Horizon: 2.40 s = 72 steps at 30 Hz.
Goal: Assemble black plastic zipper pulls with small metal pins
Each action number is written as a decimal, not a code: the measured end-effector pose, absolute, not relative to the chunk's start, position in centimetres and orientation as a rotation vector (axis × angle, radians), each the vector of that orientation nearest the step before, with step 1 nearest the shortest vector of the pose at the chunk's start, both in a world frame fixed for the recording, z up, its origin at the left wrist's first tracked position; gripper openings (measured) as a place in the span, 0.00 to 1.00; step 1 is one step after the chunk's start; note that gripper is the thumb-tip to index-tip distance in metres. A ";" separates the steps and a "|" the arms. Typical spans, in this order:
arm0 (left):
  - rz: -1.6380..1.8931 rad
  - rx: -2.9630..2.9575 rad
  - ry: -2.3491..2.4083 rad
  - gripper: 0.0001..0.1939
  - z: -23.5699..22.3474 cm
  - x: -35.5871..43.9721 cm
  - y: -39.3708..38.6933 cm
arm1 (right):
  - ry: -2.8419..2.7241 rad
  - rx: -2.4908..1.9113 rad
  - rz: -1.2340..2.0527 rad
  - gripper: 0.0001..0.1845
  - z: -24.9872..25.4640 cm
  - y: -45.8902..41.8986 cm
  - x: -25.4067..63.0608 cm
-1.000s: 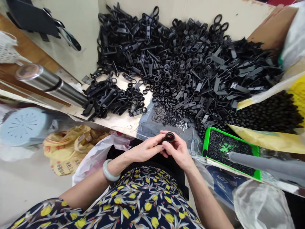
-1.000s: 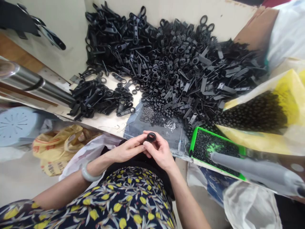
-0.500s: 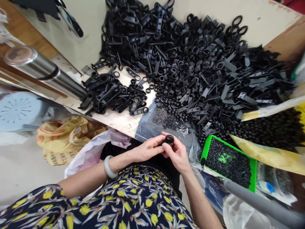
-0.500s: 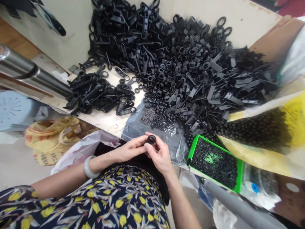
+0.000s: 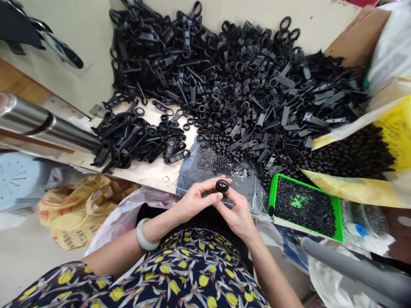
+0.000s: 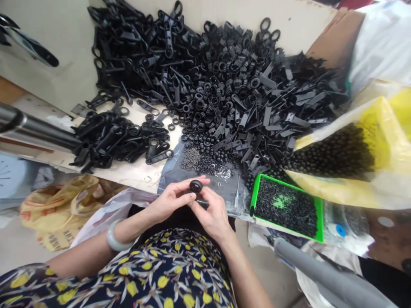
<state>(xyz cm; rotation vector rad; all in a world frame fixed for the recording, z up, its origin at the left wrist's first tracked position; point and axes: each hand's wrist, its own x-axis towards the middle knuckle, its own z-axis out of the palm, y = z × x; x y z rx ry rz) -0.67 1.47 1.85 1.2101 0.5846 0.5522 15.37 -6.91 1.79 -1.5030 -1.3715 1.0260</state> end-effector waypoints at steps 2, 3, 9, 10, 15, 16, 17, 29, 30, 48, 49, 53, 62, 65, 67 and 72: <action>0.500 1.220 0.564 0.18 2.2 -1.0 1.8 | -1.401 -1.488 1.002 0.10 1.7 -7.1 15.5; 0.488 1.237 0.558 0.17 2.4 -1.1 2.0 | -1.410 -1.483 0.981 0.09 1.7 -7.2 15.4; 0.489 1.313 0.540 0.16 1.9 -1.2 2.6 | -1.333 -1.509 0.903 0.09 1.6 -7.6 14.4; 0.464 1.282 0.514 0.16 1.6 -1.1 2.9 | -1.316 -1.520 0.906 0.09 1.5 -7.7 14.4; 0.249 1.183 0.298 0.21 1.3 -1.0 4.1 | -1.311 -1.546 0.951 0.09 1.1 -8.2 14.6; 0.233 1.205 0.275 0.21 1.5 -1.0 4.2 | -1.329 -1.547 0.931 0.09 1.1 -8.3 14.7; 0.243 1.241 0.272 0.21 1.8 -1.0 4.2 | -1.350 -1.547 0.907 0.10 1.2 -8.3 14.8; 0.281 1.407 0.540 0.13 3.5 -1.5 2.9 | -0.998 -1.426 1.247 0.29 3.2 -7.1 16.3; 0.264 1.468 0.520 0.13 3.6 -1.7 2.9 | -0.976 -1.391 1.326 0.28 3.1 -6.8 15.9; 0.499 1.750 0.616 0.08 2.6 -2.8 1.0 | -1.179 -1.406 1.278 0.22 3.5 -5.7 15.0; 0.496 1.749 0.609 0.08 2.5 -2.8 0.9 | -1.193 -1.395 1.280 0.22 3.3 -5.6 15.1; 0.463 1.739 0.693 0.09 2.1 -2.8 0.1 | -1.156 -1.363 1.319 0.23 2.2 -5.9 15.1; 0.258 1.094 0.569 0.23 2.2 -1.5 1.5 | -0.821 -1.249 1.520 0.31 -0.8 -5.7 15.7; 0.286 0.701 0.509 0.24 2.5 -1.7 1.9 | -0.706 -1.206 1.534 0.34 -1.1 -6.0 15.6; 0.326 0.549 0.591 0.22 2.4 -1.9 1.7 | -0.713 -1.211 1.496 0.32 -1.2 -6.3 15.3; 0.509 0.455 0.793 0.17 1.9 -1.4 0.7 | -0.911 -1.465 1.147 0.25 -0.7 -7.2 14.3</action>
